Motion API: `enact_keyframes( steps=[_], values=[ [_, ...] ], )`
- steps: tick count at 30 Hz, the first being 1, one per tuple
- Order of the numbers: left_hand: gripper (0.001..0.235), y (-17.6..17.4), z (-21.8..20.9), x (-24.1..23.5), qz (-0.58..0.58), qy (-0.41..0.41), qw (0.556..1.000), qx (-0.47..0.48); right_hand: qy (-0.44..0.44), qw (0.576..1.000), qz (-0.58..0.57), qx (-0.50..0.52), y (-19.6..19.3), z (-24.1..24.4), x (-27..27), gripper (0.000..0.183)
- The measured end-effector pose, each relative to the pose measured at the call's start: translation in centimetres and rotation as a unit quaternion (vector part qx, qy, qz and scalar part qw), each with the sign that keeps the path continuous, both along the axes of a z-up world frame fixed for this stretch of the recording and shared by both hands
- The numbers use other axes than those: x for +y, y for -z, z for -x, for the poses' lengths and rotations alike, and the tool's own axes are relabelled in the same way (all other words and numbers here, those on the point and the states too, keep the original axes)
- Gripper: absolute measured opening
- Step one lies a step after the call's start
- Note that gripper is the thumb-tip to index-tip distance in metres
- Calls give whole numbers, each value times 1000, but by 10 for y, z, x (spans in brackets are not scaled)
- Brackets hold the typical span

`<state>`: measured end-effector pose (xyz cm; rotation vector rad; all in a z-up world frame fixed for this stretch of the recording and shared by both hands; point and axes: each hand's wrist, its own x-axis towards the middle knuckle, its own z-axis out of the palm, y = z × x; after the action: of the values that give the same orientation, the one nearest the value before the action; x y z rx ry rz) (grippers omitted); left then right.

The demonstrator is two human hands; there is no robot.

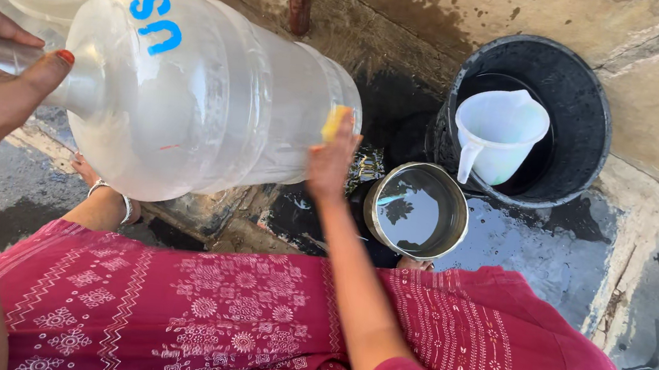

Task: The person scrubs the inside of a large plastic water dispenser with a purple brush, then washes the exterior with a yellow sponge. They rinse the dispenser by shaking water inside and pouring it out into a nearby bucket.

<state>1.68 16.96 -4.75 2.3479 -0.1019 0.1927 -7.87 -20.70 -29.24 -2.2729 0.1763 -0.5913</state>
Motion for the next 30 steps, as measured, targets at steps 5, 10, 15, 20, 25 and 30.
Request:
enact_keyframes(
  steps=[5,10,15,20,25,30],
  values=[
    [30,23,-10,31,22,83,996,-26,42,803,-550,223,90,-52,-89,121],
    [31,54,-21,57,7,50,999,-18,-19,602,-750,274,137,-36,-104,138],
    [32,81,-36,63,34,-30,999,16,13,623,-773,121,121,-27,-82,125],
    [38,98,-34,72,26,-124,990,61,128,781,-593,146,80,-36,-77,110],
    [42,104,-55,73,5,-174,980,97,217,926,-297,86,31,-31,-38,88],
    [45,104,-65,55,37,-131,987,82,13,1000,-18,-6,-48,-11,55,75]
  ],
)
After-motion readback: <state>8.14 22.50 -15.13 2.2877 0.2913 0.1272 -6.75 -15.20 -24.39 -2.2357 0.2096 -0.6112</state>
